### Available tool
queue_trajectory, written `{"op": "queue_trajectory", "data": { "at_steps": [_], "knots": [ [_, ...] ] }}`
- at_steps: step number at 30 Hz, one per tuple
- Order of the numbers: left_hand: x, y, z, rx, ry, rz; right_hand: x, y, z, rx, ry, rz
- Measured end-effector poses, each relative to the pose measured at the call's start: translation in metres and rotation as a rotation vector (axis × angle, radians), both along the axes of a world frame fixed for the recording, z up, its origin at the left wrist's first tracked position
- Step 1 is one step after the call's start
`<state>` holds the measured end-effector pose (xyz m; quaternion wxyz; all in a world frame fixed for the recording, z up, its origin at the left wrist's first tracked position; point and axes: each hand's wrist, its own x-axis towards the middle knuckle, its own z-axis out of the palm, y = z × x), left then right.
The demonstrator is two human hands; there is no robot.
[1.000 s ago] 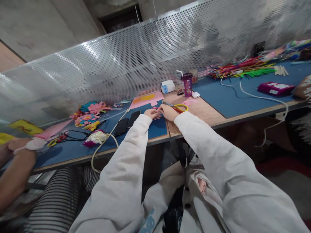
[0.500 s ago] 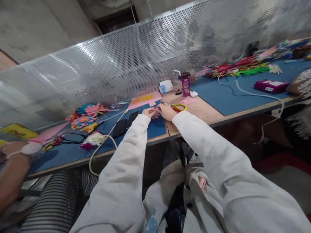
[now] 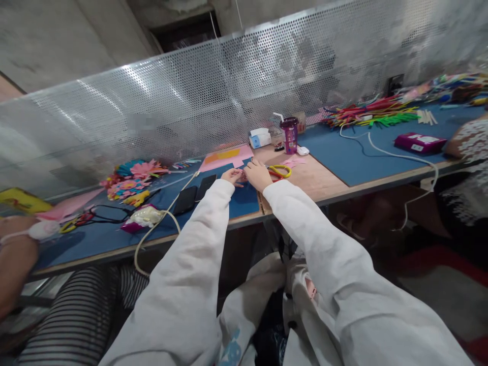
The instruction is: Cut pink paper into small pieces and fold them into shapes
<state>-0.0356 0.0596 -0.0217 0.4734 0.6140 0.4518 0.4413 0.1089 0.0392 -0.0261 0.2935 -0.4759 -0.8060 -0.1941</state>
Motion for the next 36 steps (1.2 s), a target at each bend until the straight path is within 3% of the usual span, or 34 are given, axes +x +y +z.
{"op": "queue_trajectory", "data": {
  "at_steps": [5, 17, 26, 36],
  "knots": [
    [0.0, 0.001, 0.005, -0.051, -0.081, 0.028, -0.01, -0.007, 0.007, -0.028, 0.01, -0.04],
    [0.005, 0.002, 0.007, -0.082, -0.044, 0.096, -0.006, -0.011, 0.008, 0.052, -0.019, 0.036],
    [0.005, -0.009, 0.014, 0.028, 0.018, 0.138, -0.005, -0.013, 0.008, 0.03, -0.055, 0.07],
    [0.003, -0.012, 0.019, 0.038, 0.014, 0.14, -0.009, -0.015, 0.007, 0.052, -0.107, 0.098]
  ]
}}
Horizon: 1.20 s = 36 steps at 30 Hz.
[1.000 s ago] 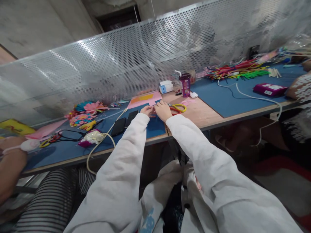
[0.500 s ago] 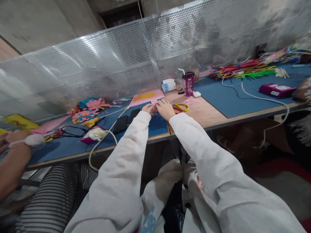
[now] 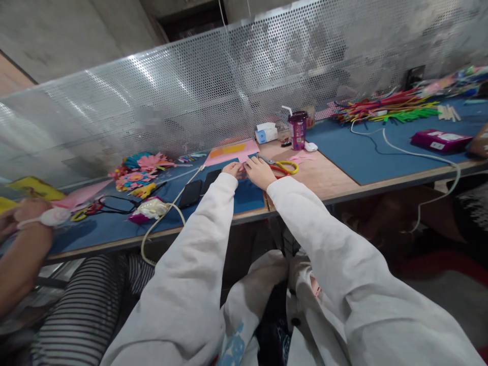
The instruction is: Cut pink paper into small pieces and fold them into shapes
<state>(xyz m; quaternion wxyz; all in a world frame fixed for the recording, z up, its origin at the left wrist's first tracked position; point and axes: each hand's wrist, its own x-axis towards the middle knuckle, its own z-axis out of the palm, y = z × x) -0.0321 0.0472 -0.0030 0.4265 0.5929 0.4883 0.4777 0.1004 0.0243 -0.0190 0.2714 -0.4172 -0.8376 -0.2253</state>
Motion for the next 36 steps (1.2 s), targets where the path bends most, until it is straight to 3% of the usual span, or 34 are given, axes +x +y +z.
{"op": "queue_trajectory", "data": {
  "at_steps": [19, 21, 25, 28, 31, 36],
  "knots": [
    [-0.005, 0.008, -0.003, -0.04, -0.042, 0.023, -0.002, -0.007, 0.004, -0.099, -0.024, 0.054],
    [-0.006, 0.01, -0.004, -0.043, -0.048, 0.02, -0.001, -0.004, 0.002, -0.082, 0.072, 0.074],
    [-0.005, 0.017, -0.01, -0.038, -0.067, 0.021, 0.005, 0.011, -0.007, -0.069, 0.485, 0.081],
    [-0.005, 0.021, -0.014, 0.039, -0.024, 0.017, 0.01, 0.021, -0.011, -0.234, 0.653, 0.103],
    [-0.005, 0.021, -0.017, 0.113, 0.062, 0.004, 0.011, 0.021, -0.012, -0.418, 0.652, 0.129],
    [-0.006, 0.02, -0.016, 0.155, 0.137, -0.014, 0.011, 0.018, -0.011, -0.535, 0.702, 0.208]
  ]
}}
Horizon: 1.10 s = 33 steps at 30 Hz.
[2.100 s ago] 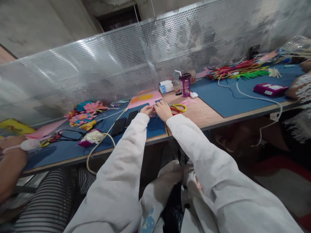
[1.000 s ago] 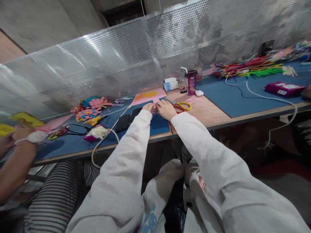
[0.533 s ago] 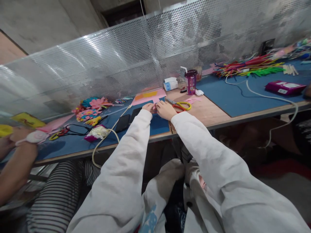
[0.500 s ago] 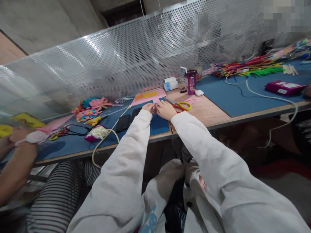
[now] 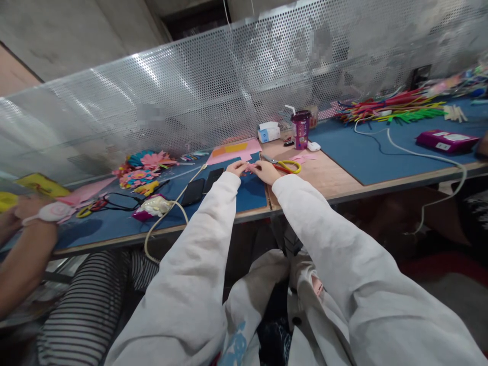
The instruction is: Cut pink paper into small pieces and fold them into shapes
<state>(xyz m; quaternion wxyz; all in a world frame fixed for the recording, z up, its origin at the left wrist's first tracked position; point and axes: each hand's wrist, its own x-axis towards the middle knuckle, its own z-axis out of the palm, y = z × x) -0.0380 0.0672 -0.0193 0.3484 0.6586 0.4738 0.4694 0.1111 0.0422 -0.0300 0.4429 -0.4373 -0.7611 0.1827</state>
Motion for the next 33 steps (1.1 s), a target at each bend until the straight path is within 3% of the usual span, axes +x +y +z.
{"op": "queue_trajectory", "data": {
  "at_steps": [6, 15, 25, 33],
  "knots": [
    [-0.0016, -0.0001, 0.002, -0.051, -0.077, -0.015, 0.0008, 0.0017, -0.0002, -0.092, 0.168, 0.089],
    [0.0004, -0.0063, 0.0067, -0.167, -0.176, 0.007, 0.0003, 0.006, -0.0027, -0.119, 0.209, 0.035],
    [-0.0007, -0.0033, 0.0021, -0.072, -0.137, 0.007, -0.0005, 0.0039, -0.001, -0.14, 0.226, 0.057],
    [-0.0025, -0.0003, 0.0036, -0.235, -0.232, -0.039, -0.0014, -0.0015, 0.0038, -0.166, 0.273, 0.035]
  ]
}}
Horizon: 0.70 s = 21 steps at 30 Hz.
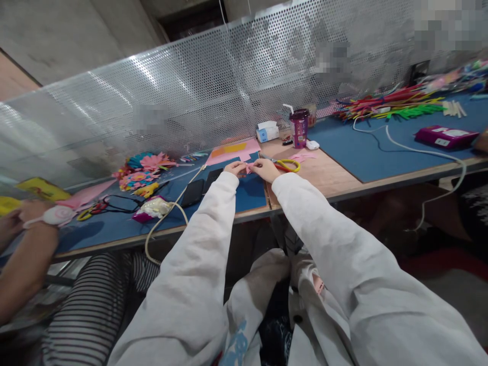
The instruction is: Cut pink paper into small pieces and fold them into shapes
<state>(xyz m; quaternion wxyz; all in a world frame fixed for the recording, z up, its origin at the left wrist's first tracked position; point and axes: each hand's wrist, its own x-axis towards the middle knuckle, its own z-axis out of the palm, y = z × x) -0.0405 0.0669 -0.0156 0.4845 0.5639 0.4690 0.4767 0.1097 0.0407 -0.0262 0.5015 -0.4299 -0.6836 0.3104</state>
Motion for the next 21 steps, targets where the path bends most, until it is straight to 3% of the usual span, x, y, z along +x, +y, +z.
{"op": "queue_trajectory", "data": {
  "at_steps": [8, 21],
  "knots": [
    [-0.0008, 0.0031, -0.002, -0.028, -0.005, -0.005, -0.001, -0.0016, 0.0042, -0.127, 0.132, -0.005],
    [-0.0007, -0.0061, 0.0032, 0.049, 0.05, 0.019, -0.002, -0.0086, 0.0098, -0.16, 0.132, 0.02]
  ]
}}
